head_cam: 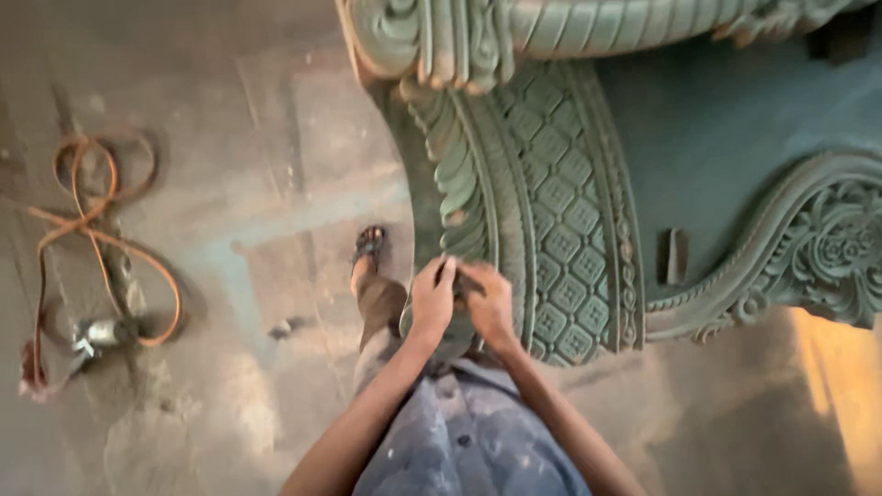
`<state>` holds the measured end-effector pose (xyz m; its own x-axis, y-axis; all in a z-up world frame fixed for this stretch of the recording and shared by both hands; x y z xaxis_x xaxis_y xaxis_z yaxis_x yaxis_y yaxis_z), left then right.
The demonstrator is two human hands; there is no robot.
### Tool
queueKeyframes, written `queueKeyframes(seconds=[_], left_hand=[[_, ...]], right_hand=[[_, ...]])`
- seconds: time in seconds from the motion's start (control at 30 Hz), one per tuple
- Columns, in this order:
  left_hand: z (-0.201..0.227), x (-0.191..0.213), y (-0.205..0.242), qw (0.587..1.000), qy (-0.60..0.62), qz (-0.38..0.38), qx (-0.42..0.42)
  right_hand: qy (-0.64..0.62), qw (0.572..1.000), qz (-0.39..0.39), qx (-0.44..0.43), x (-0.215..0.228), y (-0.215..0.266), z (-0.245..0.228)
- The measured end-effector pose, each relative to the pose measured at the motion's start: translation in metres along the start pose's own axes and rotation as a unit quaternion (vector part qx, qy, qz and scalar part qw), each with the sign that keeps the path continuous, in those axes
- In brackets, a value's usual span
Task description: The person smooths the surface of large green decorative moldings using a sanding block. They rub the block along the edges and recessed patterns of the moldings, moving between different sections to refine the finish.
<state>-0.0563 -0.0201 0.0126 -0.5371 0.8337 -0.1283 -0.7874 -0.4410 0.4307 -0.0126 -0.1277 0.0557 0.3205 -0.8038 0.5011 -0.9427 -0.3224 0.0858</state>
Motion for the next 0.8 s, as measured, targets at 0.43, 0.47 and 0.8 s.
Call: queueKeyframes(seconds=[0.43,0.47,0.8], left_hand=[[-0.011,-0.001,-0.008,0.998,0.010,-0.054,-0.019],[-0.008,-0.001,-0.008,0.998,0.005,-0.057,-0.008],[0.025,-0.001,-0.041,0.997,-0.060,-0.021,-0.037]], right_hand=[[-0.244,0.954,0.015,-0.174,0.006,0.011,0.010],[-0.240,0.956,0.018,-0.166,0.005,0.011,0.013],[-0.036,0.983,0.162,-0.073,-0.001,-0.052,0.004]])
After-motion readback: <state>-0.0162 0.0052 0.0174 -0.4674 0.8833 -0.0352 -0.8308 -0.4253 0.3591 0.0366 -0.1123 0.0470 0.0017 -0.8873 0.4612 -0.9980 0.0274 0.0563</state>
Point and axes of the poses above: each hand's wrist, its own y-axis away from the middle knuckle, its own x-axis out of the back of the hand, z = x × y, the point moved 2 cm from there along -y, towards the middle knuckle
